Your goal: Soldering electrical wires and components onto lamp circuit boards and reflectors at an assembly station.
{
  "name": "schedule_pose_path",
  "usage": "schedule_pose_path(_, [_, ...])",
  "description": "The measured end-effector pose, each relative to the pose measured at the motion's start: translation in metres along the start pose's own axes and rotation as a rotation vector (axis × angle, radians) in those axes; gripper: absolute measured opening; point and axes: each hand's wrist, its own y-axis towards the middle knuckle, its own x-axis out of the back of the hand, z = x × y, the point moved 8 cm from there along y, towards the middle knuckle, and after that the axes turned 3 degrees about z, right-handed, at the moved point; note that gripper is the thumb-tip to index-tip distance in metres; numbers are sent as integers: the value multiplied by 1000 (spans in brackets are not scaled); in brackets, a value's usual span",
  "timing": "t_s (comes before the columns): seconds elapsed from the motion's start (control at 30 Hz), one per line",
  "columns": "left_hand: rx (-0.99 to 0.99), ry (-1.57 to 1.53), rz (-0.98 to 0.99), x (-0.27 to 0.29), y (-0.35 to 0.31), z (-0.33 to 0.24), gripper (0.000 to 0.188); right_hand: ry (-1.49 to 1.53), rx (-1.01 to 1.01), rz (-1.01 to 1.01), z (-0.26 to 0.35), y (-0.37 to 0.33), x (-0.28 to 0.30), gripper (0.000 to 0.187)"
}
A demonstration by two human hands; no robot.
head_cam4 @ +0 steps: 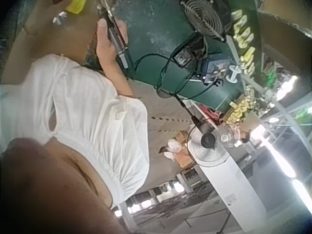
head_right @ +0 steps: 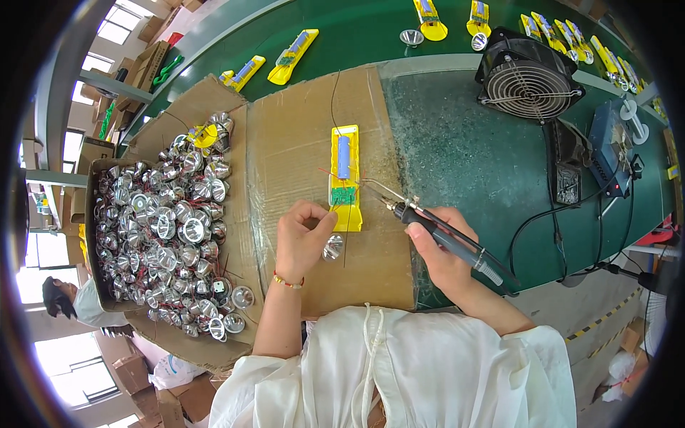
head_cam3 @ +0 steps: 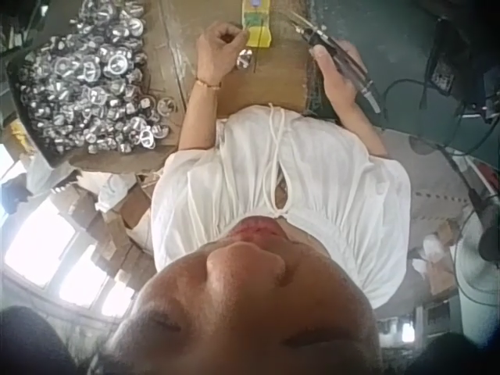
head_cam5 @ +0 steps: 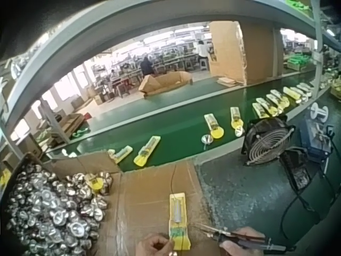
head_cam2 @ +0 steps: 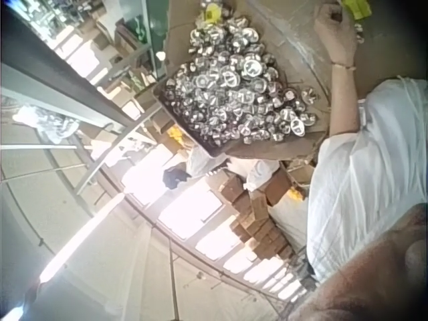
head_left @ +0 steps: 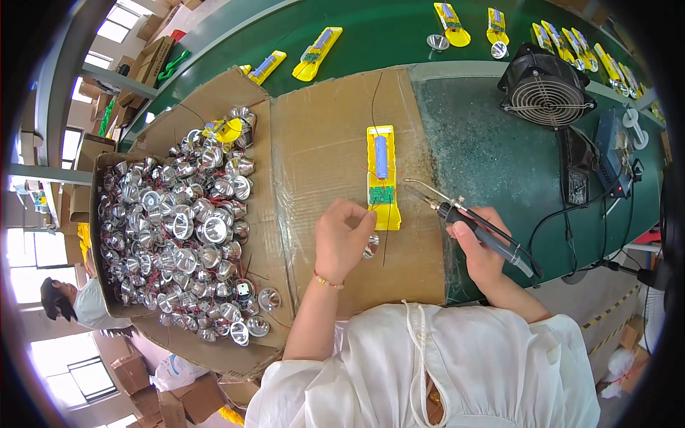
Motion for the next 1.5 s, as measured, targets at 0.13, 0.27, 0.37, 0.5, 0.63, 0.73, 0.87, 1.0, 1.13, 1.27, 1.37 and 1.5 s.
schedule_pose_path(0.13, [22,-8,6,0,0,1,11,-30,-16,-9,-7,-2,13,18])
schedule_pose_path(0.27, [54,-7,3,-1,1,4,11,-31,-32,-57,-13,0,30,18])
schedule_pose_path(0.37, [64,-3,10,0,1,4,10,-21,-58,-74,-15,2,44,16])
schedule_pose_path(0.5, [56,-1,-51,3,-3,-8,9,-30,-79,-105,-16,2,64,17])
schedule_pose_path(0.63, [58,176,-19,3,1,-3,17,-118,-22,-115,-16,6,79,17])
schedule_pose_path(0.73, [23,400,64,-2,5,-5,24,-88,-66,-95,-14,5,74,15])
schedule_pose_path(0.87, [-194,372,-145,9,-4,-44,21,-144,-18,114,2,4,47,16])
schedule_pose_path(1.0, [-590,606,-52,-4,-22,-65,27,-98,35,256,12,10,17,15])
schedule_pose_path(1.13, [-620,656,-70,-7,-21,-65,28,-156,77,343,17,11,-4,16])
schedule_pose_path(1.27, [-661,757,-104,-10,-23,-69,27,-159,48,295,10,10,-10,17])
schedule_pose_path(1.37, [-678,802,-100,-11,-24,-74,27,-180,41,289,7,9,-14,17])
schedule_pose_path(1.5, [-663,829,-107,-14,-25,-73,29,-216,12,283,2,8,-18,15])
